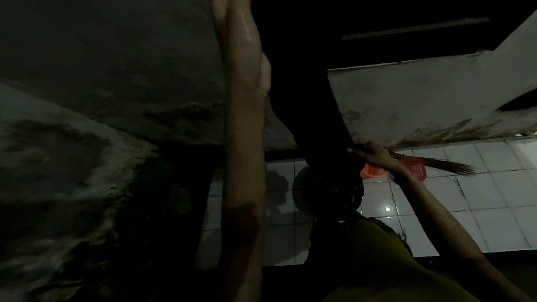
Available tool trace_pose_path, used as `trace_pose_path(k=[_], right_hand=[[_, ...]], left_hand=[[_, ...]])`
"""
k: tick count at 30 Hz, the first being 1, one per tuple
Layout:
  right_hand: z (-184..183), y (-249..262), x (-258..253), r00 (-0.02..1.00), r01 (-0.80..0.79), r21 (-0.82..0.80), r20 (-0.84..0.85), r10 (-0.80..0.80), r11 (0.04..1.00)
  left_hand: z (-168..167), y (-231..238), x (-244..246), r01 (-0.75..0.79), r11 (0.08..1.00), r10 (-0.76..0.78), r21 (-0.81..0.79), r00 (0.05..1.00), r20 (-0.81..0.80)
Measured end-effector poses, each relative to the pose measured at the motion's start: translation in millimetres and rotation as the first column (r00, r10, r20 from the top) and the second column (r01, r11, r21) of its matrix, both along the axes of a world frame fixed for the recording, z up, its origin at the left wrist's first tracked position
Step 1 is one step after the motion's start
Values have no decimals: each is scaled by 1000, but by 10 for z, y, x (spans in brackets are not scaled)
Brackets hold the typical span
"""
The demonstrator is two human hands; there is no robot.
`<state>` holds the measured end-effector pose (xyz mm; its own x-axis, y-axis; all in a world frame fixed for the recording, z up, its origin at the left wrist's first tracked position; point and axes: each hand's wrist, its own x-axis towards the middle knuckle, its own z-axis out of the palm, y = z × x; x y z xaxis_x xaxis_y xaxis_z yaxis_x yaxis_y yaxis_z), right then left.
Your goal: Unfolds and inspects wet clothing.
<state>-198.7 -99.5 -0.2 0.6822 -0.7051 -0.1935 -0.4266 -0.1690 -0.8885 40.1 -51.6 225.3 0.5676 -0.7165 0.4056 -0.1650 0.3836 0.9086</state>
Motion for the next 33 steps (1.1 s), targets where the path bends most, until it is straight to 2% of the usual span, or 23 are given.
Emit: trace_pose_path(k=[2, 4, 5, 7, 9, 10, 11, 13, 15, 17, 19, 21, 23, 25, 27, 29, 31, 33], right_hand=[[317, -48, -15, 944, 120, 62, 303, -133, 991], [601, -54, 6, 839, 134, 127, 514, -180, 983], [713, -32, 16, 793, 117, 126, 585, -170, 985], [863, 55, 61, 723, 96, 103, 676, -140, 990], [944, 178, 127, 690, 70, 76, 717, -104, 995], [956, 230, 156, 678, 65, 67, 729, -93, 996], [966, 273, 180, 674, 70, 57, 733, -89, 996], [1002, 343, 223, 680, 111, 34, 726, -101, 993], [1032, 353, 272, 645, 122, 27, 758, -100, 992], [1060, 362, 330, 612, 123, 36, 784, -105, 992], [1079, 386, 355, 622, 129, 26, 777, -101, 991], [1091, 374, 343, 641, 154, -15, 763, -88, 988], [1110, 304, 297, 662, 199, -69, 745, -82, 977], [1115, 210, 192, 726, 219, -167, 686, -47, 961], [1136, 128, 29, 804, 167, -225, 595, -1, 960], [1209, 51, -181, 895, 89, -242, 445, 29, 966], [1271, -38, -410, 968, 82, -237, 252, -20, 968], [1258, -188, -711, 991, 132, -257, 57, -121, 957]], left_hand=[[-120, 40, -95, 65, 957, -46, 281, 996, -74], [-758, -102, -45, 128, 969, -136, 213, 991, 21], [-1019, -124, -58, 162, 958, -181, 236, 982, 59], [-1373, -43, -101, 289, 867, -350, 406, 933, 83], [-1526, 187, -162, 351, 724, -501, 594, 860, 102], [-1530, 378, -214, 297, 685, -522, 665, 838, 163], [-1536, 572, -276, 203, 698, -486, 687, 839, 245], [-1517, 787, -478, -8, 792, -271, 611, 891, 364], [-1592, 874, -617, -152, 922, -19, 356, 900, 435], [-1642, 912, -656, -116, 977, 23, 178, 890, 454], [-1659, 870, -666, -94, 984, 18, 149, 895, 446], [-1663, 808, -606, -55, 985, -9, 165, 933, 360], [-1608, 787, -499, 72, 974, -116, 216, 973, 199], [-1517, 793, -404, 199, 938, -235, 282, 967, 100], [-1441, 792, -306, 342, 871, -404, 352, 907, 118], [-1397, 693, -215, 436, 777, -581, 454, 773, 254], [-1298, 593, -203, 413, 699, -662, 584, 684, 308], [-1213, 496, -160, 390, 647, -674, 655, 695, 252]])
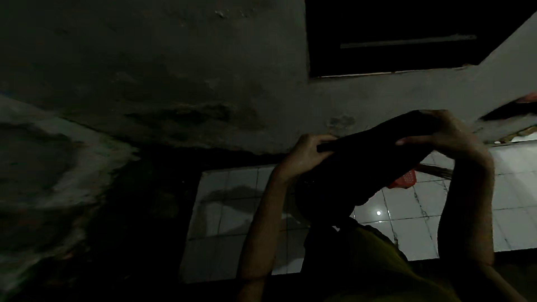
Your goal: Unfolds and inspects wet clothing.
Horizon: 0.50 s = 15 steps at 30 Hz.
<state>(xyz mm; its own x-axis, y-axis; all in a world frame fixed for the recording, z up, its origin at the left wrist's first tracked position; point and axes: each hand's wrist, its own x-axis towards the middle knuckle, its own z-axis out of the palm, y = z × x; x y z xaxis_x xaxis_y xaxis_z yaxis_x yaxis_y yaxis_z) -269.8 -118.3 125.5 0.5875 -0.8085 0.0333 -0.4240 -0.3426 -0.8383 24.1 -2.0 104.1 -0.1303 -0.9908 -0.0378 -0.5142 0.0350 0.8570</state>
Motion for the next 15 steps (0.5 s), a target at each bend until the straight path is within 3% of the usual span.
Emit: trace_pose_path(k=[2, 5, 8, 11, 13, 15], right_hand=[[-157, -189, -342, 979, 149, 14, -139, -146, 989], [-520, -302, -638, 918, 342, 38, -227, -325, 939], [-763, -146, -458, 934, 297, -102, -175, -311, 949], [-737, 229, 65, 989, 142, -215, 70, -130, 966], [-744, 453, 463, 994, 71, 13, 82, -72, 997], [-995, 519, 773, 998, 53, 265, 7, -57, 963]], left_hand=[[41, -12, 80, -122, 984, 146, 133, 972, -184], [65, -68, 20, -226, 935, 326, 273, 848, -417], [113, -262, -280, -247, 925, 341, 287, 873, -349], [91, -485, -621, -214, 936, 290, 280, 919, -266], [110, -536, -845, -163, 947, 227, 276, 948, -221], [134, -509, -1031, -110, 965, 160, 239, 966, -203]])
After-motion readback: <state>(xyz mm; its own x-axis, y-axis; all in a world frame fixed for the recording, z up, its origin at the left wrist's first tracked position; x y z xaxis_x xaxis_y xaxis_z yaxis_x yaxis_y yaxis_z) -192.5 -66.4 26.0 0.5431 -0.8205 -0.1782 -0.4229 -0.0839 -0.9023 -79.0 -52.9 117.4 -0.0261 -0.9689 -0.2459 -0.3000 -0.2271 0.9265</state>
